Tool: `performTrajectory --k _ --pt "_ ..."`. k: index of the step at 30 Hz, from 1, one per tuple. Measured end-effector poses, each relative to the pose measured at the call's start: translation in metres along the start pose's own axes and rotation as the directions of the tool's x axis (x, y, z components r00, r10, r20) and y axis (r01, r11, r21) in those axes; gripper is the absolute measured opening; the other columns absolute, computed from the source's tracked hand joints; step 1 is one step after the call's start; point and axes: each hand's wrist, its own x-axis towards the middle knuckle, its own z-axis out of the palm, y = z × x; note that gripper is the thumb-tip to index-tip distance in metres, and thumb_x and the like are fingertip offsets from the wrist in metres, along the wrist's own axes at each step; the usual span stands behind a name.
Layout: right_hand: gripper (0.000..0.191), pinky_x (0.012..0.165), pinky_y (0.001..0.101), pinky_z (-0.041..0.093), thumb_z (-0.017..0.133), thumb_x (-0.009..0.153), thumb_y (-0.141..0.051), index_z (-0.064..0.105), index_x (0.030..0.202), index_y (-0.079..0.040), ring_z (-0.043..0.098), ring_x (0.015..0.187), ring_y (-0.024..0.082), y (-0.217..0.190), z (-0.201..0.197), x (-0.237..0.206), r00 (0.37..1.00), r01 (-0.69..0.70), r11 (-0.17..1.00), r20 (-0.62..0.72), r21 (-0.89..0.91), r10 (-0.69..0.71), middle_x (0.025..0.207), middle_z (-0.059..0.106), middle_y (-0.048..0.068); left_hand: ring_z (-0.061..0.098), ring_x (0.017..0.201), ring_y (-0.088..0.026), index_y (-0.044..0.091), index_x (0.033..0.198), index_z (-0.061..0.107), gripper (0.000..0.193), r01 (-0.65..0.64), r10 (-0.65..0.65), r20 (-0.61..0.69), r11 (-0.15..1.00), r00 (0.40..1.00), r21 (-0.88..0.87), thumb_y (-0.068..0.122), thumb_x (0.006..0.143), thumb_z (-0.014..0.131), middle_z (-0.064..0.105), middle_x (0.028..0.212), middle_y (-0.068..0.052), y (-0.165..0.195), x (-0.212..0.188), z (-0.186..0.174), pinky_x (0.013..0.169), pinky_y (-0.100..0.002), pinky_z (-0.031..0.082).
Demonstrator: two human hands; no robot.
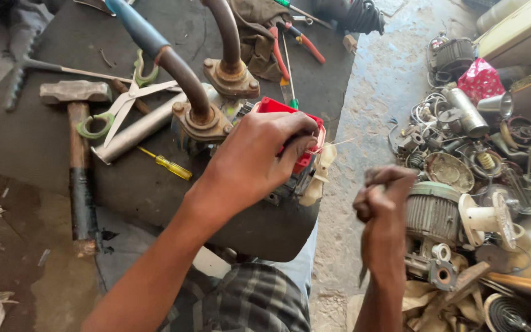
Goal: The person works on a small electric motor mounted on a workbench, using pliers to strip and adjust copper wires inside a red junction box. They repeatedly pull, twist, and trim the wires while holding the motor steady.
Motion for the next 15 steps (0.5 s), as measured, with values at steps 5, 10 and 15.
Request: performTrajectory --k 5,10,15 --pt "0.018 0.068 0.026 0.051 0.053 0.119 -0.016 0.043 0.128 -0.003 0.06 0.079 0.012 -0.045 0.003 0.031 0.947 0.319 0.943 -0.002 -0.093 -0.321 0.104 0.059 0.01 0.073 0.093 -0.033 0.006 0.105 0.073 0.012 -0.183 0.185 -0.084 0.983 0.979 0.026 0.009 0.095 0.067 0.076 0.099 -0.013 -0.007 -0.008 0.0 0.083 -0.042 0.056" --pt "0.037 0.064 0.0286 0.048 0.05 0.116 -0.036 0.057 0.121 0.001 0.061 0.073 0.011 -0.061 0.027 0.049 0.897 0.441 0.794 0.234 -0.418 -0.375 0.088 0.065 0.007 0.073 0.089 -0.033 0.008 0.101 0.076 0.011 -0.099 0.1 -0.126 0.995 0.987 0.015 0.014 0.094 0.072 0.075 0.094 -0.013 -0.007 -0.018 0.004 0.079 -0.042 0.056" --pt "0.072 0.055 0.0286 0.032 0.028 0.103 -0.071 0.054 0.112 -0.004 0.045 0.063 0.008 -0.054 0.036 0.048 0.812 0.536 0.798 0.428 -0.277 -0.397 0.073 0.051 0.003 0.073 0.089 -0.032 0.01 0.102 0.078 0.012 -0.085 0.09 -0.192 0.996 0.977 0.034 0.012 0.091 0.073 0.075 0.095 -0.011 -0.008 -0.028 0.008 0.079 -0.042 0.057"
